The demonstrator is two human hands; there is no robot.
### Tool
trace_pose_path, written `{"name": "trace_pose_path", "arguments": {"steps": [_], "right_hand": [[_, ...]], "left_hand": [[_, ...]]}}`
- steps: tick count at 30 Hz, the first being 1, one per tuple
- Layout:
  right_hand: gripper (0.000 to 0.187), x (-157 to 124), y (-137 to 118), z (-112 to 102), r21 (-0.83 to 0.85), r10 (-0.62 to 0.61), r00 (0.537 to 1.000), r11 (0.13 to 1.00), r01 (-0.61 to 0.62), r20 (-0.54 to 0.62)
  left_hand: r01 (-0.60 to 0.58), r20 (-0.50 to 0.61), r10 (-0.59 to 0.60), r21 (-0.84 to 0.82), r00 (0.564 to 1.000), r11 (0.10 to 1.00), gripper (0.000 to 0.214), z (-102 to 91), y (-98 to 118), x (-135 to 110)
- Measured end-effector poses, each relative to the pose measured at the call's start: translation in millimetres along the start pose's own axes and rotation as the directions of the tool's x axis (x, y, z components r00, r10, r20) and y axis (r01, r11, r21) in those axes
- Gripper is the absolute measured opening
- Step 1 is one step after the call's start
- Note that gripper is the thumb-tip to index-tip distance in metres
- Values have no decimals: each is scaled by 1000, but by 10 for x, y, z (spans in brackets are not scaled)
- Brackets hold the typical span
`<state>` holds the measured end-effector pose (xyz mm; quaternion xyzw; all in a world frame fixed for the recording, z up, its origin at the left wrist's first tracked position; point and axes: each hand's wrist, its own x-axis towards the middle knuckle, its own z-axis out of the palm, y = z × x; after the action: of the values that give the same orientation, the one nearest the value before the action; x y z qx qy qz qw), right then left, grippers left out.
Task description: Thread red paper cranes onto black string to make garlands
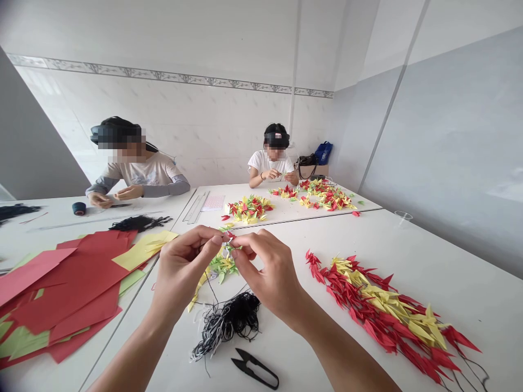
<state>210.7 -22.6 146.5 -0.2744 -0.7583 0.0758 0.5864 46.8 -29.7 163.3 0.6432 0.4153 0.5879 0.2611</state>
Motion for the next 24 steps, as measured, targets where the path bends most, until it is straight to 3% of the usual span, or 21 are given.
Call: {"name": "trace_pose_path", "arguments": {"steps": [24], "right_hand": [[9,-1,4,8,7,1,1000,1000,-1,-9]], "left_hand": [[-3,12,3,-22,1000,1000,22,-2,-8,-6]]}}
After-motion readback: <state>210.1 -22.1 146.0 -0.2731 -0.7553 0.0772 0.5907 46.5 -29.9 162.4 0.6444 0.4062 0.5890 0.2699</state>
